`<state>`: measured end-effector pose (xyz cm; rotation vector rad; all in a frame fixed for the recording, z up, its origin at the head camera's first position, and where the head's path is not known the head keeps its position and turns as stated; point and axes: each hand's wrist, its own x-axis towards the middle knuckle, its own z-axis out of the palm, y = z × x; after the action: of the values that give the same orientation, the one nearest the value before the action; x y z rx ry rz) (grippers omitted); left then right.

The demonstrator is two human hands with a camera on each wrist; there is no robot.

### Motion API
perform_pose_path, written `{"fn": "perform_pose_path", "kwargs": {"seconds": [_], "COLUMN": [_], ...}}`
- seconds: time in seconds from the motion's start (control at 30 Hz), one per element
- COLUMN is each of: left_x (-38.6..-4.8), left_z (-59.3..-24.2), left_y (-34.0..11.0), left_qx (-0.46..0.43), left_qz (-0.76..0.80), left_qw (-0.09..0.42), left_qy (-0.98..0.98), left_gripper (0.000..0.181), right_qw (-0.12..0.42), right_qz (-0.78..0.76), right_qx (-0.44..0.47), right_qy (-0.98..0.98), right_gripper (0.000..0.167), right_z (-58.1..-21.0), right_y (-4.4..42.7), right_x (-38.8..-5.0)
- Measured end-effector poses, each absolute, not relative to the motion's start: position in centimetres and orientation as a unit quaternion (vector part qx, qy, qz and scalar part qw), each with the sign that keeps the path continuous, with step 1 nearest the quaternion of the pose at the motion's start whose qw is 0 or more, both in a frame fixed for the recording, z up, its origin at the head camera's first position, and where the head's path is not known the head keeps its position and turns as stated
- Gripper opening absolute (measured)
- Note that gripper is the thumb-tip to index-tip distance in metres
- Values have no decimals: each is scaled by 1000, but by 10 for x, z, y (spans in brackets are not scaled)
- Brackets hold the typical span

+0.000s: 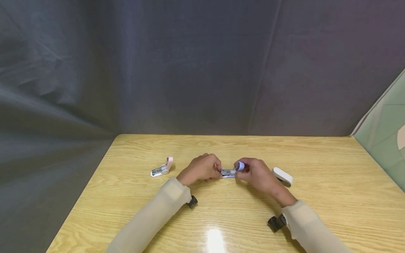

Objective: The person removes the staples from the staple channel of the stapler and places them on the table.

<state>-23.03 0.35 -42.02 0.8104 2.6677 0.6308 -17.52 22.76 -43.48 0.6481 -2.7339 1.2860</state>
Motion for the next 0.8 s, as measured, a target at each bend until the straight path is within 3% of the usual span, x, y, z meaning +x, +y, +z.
{"fn": "perform_pose_path", "kwargs": {"seconds": [0.5, 0.8], "left_x": [-231, -231], "left_z": [-420, -421], "left_y": [3, 3], "left_qx": [283, 278], "left_qz": [222, 228], "left_qw": [143, 148], "left_qy": [922, 921], "left_gripper": [24, 25], "right_qw": [-13, -1], "right_qz": [454, 442], "right_qx": [181, 145], "right_qy": [-872, -885], "right_gripper": [18, 19], "right_z": [-431, -430], "right_y": [233, 235], "right_x": [-173, -171]}}
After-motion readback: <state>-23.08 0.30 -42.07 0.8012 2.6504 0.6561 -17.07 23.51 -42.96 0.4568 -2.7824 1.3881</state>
